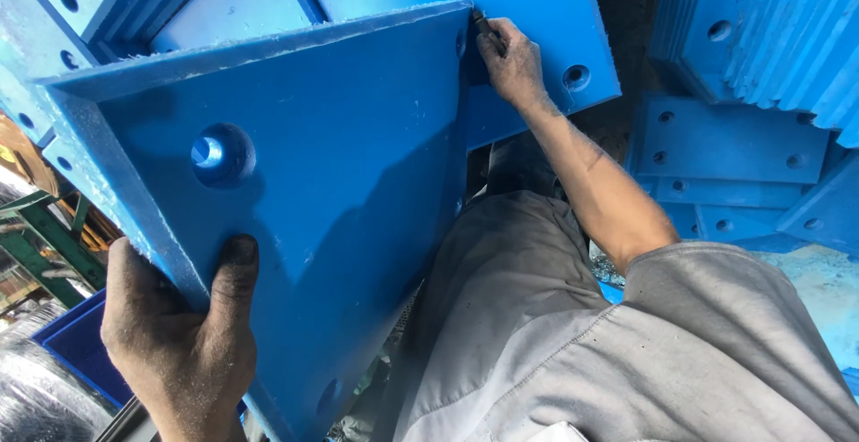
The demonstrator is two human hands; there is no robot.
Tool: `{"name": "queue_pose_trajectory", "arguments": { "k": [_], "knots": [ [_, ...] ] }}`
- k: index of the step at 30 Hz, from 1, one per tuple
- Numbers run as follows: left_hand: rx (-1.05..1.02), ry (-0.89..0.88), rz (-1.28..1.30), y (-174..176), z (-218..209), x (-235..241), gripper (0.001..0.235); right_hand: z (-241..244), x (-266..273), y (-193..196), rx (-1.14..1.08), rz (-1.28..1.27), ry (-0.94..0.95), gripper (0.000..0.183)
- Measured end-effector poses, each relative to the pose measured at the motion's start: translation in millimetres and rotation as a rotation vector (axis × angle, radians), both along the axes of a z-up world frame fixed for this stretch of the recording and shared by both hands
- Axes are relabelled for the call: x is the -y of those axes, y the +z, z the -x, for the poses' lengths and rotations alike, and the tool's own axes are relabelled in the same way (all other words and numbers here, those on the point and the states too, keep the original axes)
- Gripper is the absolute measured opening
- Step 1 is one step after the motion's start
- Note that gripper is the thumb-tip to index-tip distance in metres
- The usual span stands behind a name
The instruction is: Grinding the edges and deburring holes of blue plastic plates on a factory floor.
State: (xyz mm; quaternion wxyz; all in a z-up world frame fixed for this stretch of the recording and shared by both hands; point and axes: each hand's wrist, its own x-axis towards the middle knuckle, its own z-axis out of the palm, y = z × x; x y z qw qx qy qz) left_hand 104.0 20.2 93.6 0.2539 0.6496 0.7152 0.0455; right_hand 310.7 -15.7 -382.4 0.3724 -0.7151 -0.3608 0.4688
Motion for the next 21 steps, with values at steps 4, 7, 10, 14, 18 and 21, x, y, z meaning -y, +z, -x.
{"name": "queue_pose_trajectory", "arguments": {
  "k": [4, 7, 10, 14, 18, 21],
  "knots": [
    [0.001, 0.024, -0.018, 1, -11, -4, 0.032, -3, -3, 0, -0.027, 0.08, 0.037, 0.029],
    [-0.005, 0.042, -0.023, 1, -12, -4, 0.032, -7, -2, -3, -0.003, 0.069, 0.069, 0.031],
    [0.01, 0.049, -0.014, 0, -6, -1, 0.031, -9, -3, -6, 0.019, 0.051, 0.109, 0.033],
    [0.029, 0.049, -0.027, 1, -8, 0, 0.033, -11, -5, 0, 0.001, 0.031, 0.13, 0.036],
    [0.051, -0.003, -0.04, 1, -3, 1, 0.031, -12, -8, 2, 0.013, 0.09, 0.149, 0.037],
    [0.043, 0.023, -0.018, 4, -16, -4, 0.033, -12, -4, -8, 0.046, 0.077, 0.142, 0.037]
  ]
}}
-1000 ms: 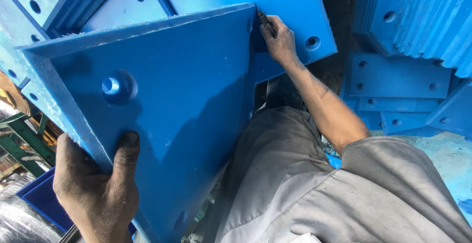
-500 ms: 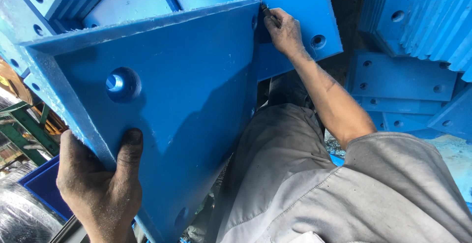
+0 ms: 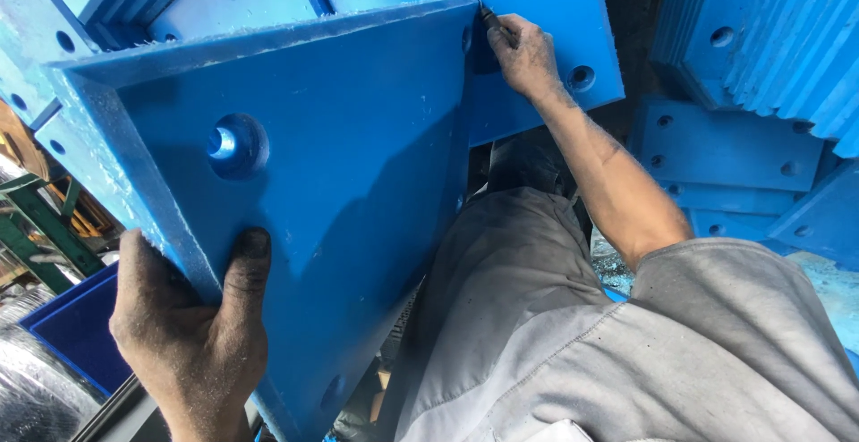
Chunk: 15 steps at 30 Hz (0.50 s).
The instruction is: Grinding the edges and deburring holes of blue plastic plates on a factory floor.
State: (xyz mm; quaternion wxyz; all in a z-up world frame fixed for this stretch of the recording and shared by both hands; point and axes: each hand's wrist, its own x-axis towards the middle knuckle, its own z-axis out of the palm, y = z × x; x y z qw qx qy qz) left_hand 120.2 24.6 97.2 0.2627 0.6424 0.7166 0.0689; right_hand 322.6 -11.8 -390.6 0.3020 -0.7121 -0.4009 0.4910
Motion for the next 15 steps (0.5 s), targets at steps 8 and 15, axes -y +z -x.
{"name": "queue_pose_trajectory", "arguments": {
  "k": [8, 15],
  "knots": [
    [-0.019, -0.009, 0.007, -3, 13, 6, 0.033, 2, 0, 3, -0.005, -0.04, -0.029, 0.031],
    [-0.084, 0.018, 0.023, -3, 9, 3, 0.036, 2, -7, 35, -0.053, 0.16, -0.08, 0.029]
  ]
}}
